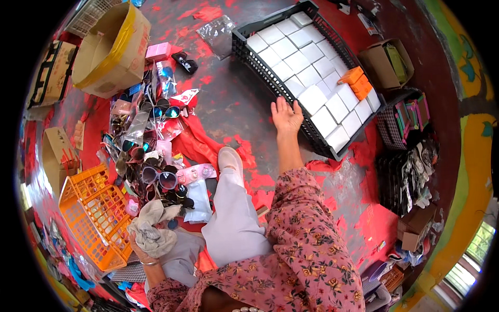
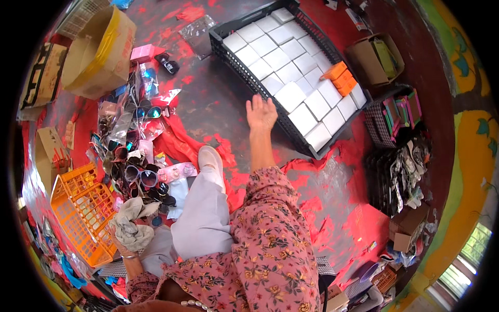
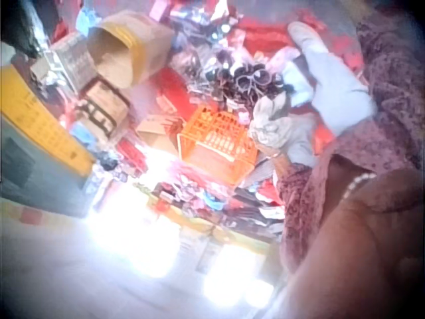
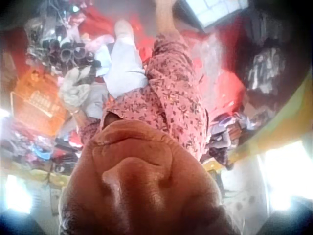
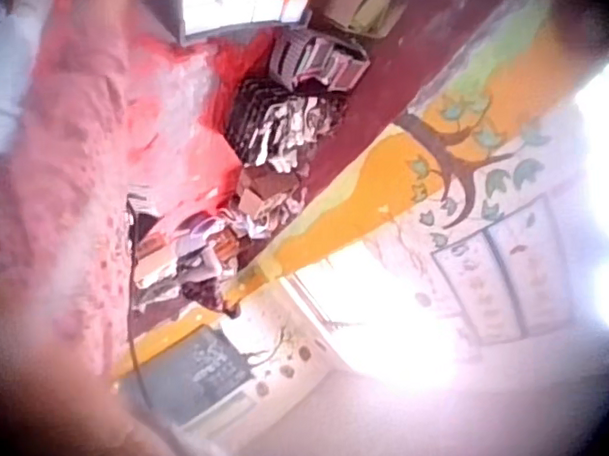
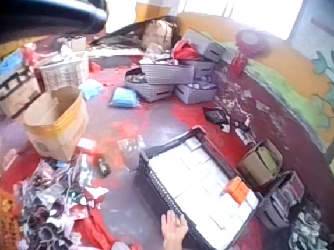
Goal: The person wipes sunglasses using a cloth, places them into a small box, and luego closes the box; they then pick up more sunglasses from a pile and continue wiping them by hand.
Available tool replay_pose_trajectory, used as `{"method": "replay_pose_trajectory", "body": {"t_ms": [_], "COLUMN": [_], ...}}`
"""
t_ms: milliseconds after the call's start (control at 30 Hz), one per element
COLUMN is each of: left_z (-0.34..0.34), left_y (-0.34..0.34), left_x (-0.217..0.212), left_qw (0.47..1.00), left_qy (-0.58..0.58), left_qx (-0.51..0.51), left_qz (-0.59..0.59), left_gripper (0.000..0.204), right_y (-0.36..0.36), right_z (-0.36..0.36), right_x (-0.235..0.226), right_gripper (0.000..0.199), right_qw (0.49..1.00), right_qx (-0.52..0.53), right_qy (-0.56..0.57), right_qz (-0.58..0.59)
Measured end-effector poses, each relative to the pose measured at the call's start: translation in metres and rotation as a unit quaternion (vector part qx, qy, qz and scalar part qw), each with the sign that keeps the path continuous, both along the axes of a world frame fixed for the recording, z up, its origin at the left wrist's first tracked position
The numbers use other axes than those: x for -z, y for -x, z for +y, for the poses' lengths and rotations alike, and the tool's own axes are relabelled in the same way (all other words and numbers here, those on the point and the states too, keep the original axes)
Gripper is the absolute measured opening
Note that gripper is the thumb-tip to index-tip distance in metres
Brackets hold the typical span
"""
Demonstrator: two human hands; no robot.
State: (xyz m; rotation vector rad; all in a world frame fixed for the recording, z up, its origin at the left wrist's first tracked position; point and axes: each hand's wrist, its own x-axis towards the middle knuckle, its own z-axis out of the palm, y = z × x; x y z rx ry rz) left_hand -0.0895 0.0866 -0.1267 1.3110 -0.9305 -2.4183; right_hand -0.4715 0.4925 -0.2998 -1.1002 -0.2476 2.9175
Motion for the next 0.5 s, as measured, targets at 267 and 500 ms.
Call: {"method": "replay_pose_trajectory", "body": {"t_ms": [267,500], "left_z": [0.015,0.012], "left_y": [0.017,0.014], "left_x": [-0.006,-0.005], "left_qw": [0.999,0.999], "left_qy": [-0.008,0.001], "left_qx": [0.028,0.024], "left_qz": [-0.028,-0.025], "left_gripper": [0.045,0.048], "right_y": [0.019,0.036], "right_z": [0.043,0.05], "right_x": [-0.005,0.007], "right_gripper": [0.074,0.06], "right_qw": [0.997,0.988], "right_qx": [0.025,0.044], "right_qy": [0.009,0.049], "right_qz": [-0.068,-0.141]}}
